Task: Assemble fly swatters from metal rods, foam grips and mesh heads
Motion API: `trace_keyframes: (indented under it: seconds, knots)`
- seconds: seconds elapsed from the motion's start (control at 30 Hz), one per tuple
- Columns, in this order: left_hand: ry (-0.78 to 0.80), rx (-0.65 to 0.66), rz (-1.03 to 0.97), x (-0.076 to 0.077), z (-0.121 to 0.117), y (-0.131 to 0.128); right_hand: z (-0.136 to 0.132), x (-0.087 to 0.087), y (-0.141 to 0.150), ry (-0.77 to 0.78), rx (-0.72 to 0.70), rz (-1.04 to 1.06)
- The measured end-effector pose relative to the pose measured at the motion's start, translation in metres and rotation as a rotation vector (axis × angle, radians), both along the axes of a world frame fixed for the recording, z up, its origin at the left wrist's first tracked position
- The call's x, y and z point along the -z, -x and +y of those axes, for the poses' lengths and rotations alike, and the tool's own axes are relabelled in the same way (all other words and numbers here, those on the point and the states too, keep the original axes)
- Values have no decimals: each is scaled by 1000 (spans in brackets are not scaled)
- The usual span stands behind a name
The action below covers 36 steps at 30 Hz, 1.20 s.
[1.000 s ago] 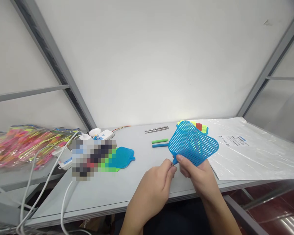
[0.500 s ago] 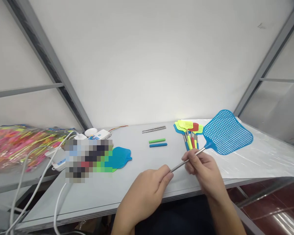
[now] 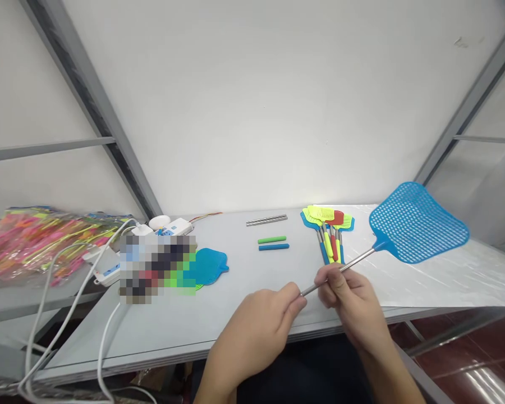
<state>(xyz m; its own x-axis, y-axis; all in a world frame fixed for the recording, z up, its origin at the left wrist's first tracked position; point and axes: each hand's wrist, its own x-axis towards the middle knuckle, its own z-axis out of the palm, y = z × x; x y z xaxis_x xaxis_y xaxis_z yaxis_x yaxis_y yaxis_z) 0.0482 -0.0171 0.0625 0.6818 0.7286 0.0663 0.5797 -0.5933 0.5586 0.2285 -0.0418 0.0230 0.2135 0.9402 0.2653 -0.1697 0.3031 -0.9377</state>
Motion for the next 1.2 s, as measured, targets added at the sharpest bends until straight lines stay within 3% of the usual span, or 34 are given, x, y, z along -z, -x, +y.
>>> trace_keyframes:
  seconds: [0.3,0.57,0.67,0.73,0.83,0.9,0.97,1.1,1.2]
  knots:
    - [74,83,25,-5,6,22,-9,-48,-57,-191,277,100]
    - [122,83,65,-3,6,36,-20,-62,-60,-245,322,101]
    - [85,49,62,-2,3,22,-14,-58,-60,-272,370,184]
    - [44,16,43,0,0,7,-10,-45,-56,-226,369,225]
    - [-21,-14,15,4,-3,-13,-9,-18,-44,-56,217,162]
    - [-60,-17,20,7,-3,-21,-13,-3,-38,-24,150,109]
    - [-79,-7,33,8,-2,-25,-18,6,-36,-48,168,65]
    - [-49,46,76,6,-1,-21,-30,1,-47,-56,252,16]
    - [-18,45,124,2,-1,-14,-36,-10,-61,-60,351,119]
